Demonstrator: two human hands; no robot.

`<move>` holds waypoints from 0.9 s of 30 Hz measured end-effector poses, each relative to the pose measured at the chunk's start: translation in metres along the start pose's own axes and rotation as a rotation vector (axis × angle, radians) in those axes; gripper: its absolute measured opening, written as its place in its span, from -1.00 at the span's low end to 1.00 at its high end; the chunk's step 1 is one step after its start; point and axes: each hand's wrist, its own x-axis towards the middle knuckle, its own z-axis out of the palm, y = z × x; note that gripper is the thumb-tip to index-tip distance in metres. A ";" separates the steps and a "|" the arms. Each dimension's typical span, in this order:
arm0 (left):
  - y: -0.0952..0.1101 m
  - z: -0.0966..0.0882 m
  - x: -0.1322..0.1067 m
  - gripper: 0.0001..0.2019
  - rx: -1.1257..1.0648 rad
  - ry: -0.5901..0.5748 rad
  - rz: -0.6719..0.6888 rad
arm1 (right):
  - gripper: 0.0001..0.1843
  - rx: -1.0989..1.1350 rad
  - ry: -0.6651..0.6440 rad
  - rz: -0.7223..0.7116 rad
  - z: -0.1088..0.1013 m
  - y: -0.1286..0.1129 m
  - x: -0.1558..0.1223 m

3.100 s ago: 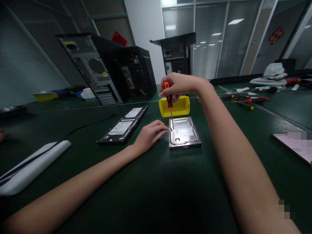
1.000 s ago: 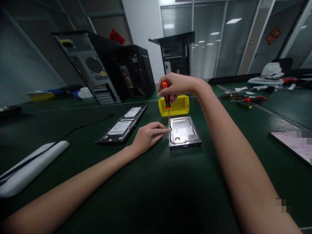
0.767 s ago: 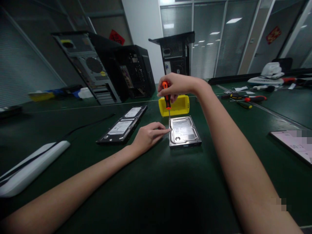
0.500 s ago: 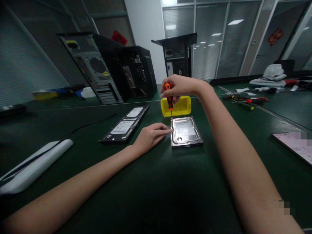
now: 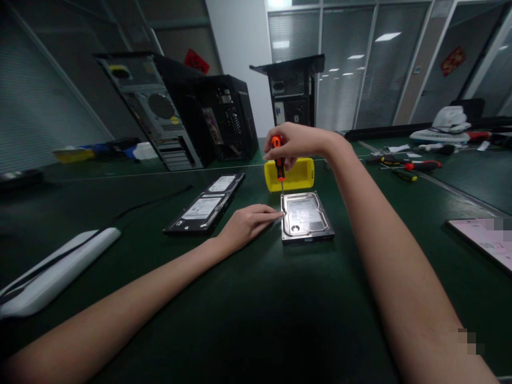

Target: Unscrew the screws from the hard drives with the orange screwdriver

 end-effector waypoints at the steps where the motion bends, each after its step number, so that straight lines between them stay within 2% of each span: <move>1: 0.000 0.000 0.000 -0.67 -0.003 0.005 -0.005 | -0.60 0.000 0.004 0.000 0.000 0.000 0.000; 27: 0.002 -0.001 0.000 -0.69 0.003 0.020 -0.057 | -0.58 0.003 0.035 0.007 -0.001 0.000 0.000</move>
